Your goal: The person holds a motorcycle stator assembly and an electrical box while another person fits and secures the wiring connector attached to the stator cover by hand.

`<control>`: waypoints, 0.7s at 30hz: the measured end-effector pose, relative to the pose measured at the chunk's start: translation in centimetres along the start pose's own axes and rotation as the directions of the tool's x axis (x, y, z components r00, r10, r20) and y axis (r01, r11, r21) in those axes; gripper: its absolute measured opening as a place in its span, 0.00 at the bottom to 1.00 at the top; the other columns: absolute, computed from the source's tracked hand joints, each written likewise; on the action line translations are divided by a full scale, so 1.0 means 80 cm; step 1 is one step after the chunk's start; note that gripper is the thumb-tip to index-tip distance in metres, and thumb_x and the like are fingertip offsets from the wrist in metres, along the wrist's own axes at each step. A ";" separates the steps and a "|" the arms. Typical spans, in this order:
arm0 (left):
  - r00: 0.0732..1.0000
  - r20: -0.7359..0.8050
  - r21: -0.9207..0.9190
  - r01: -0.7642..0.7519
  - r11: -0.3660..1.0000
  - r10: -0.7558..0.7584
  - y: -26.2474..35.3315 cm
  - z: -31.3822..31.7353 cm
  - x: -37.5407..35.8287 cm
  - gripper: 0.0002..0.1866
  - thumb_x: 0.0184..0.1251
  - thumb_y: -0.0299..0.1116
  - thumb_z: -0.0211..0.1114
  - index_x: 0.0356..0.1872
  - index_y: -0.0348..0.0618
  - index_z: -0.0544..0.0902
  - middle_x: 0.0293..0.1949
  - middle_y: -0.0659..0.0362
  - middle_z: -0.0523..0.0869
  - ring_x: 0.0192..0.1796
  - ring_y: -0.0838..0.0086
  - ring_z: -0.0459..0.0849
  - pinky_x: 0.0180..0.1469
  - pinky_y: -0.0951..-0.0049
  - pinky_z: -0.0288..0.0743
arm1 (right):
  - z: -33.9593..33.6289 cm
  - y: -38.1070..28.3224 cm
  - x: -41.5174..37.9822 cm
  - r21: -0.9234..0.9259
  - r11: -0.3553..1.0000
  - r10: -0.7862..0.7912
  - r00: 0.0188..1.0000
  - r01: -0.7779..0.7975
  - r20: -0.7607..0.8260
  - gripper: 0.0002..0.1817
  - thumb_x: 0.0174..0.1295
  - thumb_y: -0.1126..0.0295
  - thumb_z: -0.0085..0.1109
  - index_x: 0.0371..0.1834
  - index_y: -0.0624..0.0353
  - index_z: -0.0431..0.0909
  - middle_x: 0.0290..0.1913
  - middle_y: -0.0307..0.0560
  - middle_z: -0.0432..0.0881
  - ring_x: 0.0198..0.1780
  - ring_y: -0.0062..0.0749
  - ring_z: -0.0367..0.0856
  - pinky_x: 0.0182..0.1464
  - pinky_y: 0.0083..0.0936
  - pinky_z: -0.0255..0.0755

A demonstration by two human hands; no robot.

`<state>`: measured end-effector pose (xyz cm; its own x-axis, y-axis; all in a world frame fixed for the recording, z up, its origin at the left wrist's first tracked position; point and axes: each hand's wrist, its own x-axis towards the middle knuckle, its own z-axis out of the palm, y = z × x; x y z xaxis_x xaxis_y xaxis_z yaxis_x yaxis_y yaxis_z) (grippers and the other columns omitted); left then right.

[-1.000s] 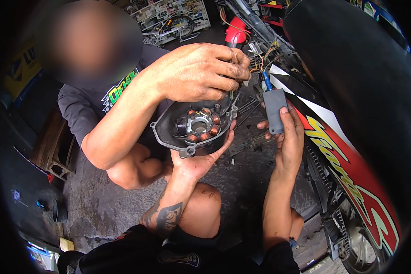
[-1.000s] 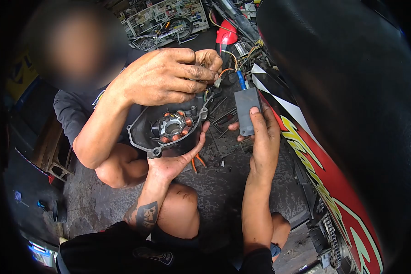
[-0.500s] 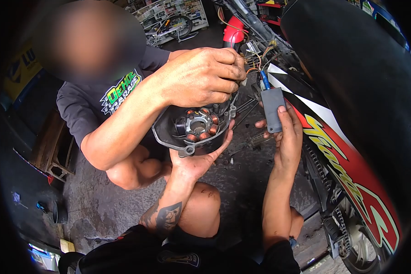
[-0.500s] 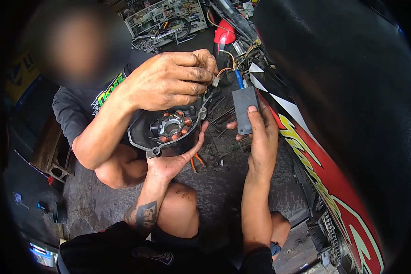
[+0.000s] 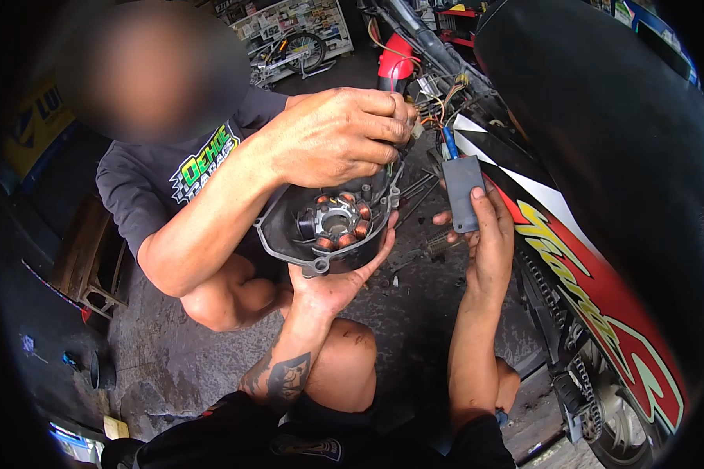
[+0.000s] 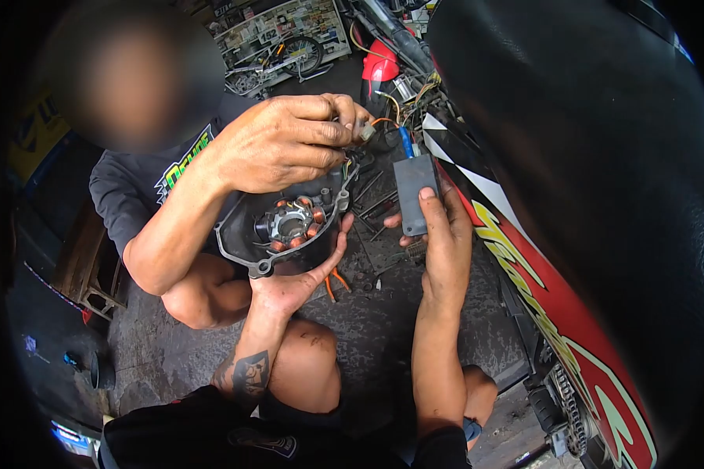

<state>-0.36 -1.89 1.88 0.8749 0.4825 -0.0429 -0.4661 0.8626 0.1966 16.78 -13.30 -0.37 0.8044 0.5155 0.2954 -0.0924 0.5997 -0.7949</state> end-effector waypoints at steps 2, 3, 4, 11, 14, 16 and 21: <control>1.000 0.002 -0.009 0.003 1.000 -0.003 0.002 -0.001 0.002 0.35 0.72 0.55 0.50 0.65 0.31 0.69 0.66 0.36 0.70 0.73 0.38 0.65 0.73 0.41 0.64 | 0.000 -0.001 -0.003 -0.004 1.000 0.019 1.000 -0.019 -0.004 0.26 0.72 0.58 0.54 0.64 0.67 0.72 0.52 0.57 0.86 0.32 0.30 0.88 0.24 0.16 0.72; 1.000 -0.005 -0.018 0.006 1.000 -0.007 0.001 0.000 0.002 0.35 0.72 0.55 0.50 0.65 0.31 0.69 0.66 0.36 0.70 0.73 0.38 0.65 0.73 0.41 0.64 | 0.000 -0.001 -0.004 -0.005 1.000 0.019 1.000 -0.019 -0.006 0.26 0.72 0.58 0.54 0.64 0.67 0.72 0.52 0.57 0.86 0.32 0.30 0.88 0.24 0.16 0.72; 1.000 -0.012 -0.026 0.009 1.000 -0.010 0.001 0.001 0.003 0.35 0.72 0.55 0.50 0.65 0.31 0.69 0.67 0.36 0.70 0.73 0.38 0.65 0.73 0.41 0.64 | 0.000 -0.001 -0.005 -0.006 1.000 0.019 1.000 -0.019 -0.008 0.26 0.72 0.57 0.54 0.64 0.67 0.72 0.52 0.57 0.86 0.32 0.30 0.88 0.25 0.16 0.72; 0.998 -0.061 -0.079 0.014 0.997 -0.019 0.001 -0.001 0.001 0.36 0.71 0.55 0.50 0.65 0.30 0.69 0.67 0.35 0.69 0.73 0.38 0.65 0.73 0.41 0.63 | 0.001 -0.002 -0.005 -0.026 1.000 0.007 1.000 -0.007 -0.014 0.27 0.72 0.56 0.55 0.63 0.67 0.73 0.51 0.56 0.86 0.32 0.30 0.88 0.25 0.15 0.71; 1.000 -0.024 -0.015 -0.013 1.000 0.013 0.002 -0.001 0.002 0.37 0.71 0.55 0.51 0.65 0.27 0.69 0.67 0.33 0.68 0.73 0.38 0.65 0.73 0.41 0.63 | 0.001 0.000 -0.004 -0.022 1.000 0.010 1.000 -0.010 -0.010 0.26 0.72 0.56 0.55 0.63 0.68 0.73 0.51 0.56 0.86 0.32 0.30 0.88 0.25 0.15 0.71; 0.998 -0.063 -0.051 0.011 0.999 -0.014 0.001 0.004 0.000 0.34 0.74 0.54 0.49 0.68 0.35 0.68 0.69 0.39 0.68 0.74 0.39 0.63 0.71 0.40 0.65 | 0.001 0.000 -0.004 -0.017 1.000 0.009 1.000 -0.009 -0.008 0.26 0.72 0.56 0.55 0.63 0.68 0.73 0.51 0.56 0.86 0.32 0.30 0.88 0.25 0.15 0.71; 0.996 -0.088 -0.057 -0.004 0.998 -0.001 -0.001 0.006 -0.002 0.34 0.75 0.54 0.48 0.70 0.37 0.67 0.70 0.40 0.67 0.74 0.39 0.62 0.71 0.40 0.66 | 0.002 -0.002 -0.004 -0.017 1.000 0.007 1.000 -0.007 -0.006 0.26 0.72 0.56 0.55 0.62 0.67 0.73 0.51 0.56 0.86 0.32 0.30 0.88 0.25 0.15 0.71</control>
<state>-0.39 -2.08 2.34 0.8606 0.4927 -0.1290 -0.4760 0.8682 0.1402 16.41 -13.49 -0.27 0.8071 0.5161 0.2868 -0.0879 0.5854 -0.8060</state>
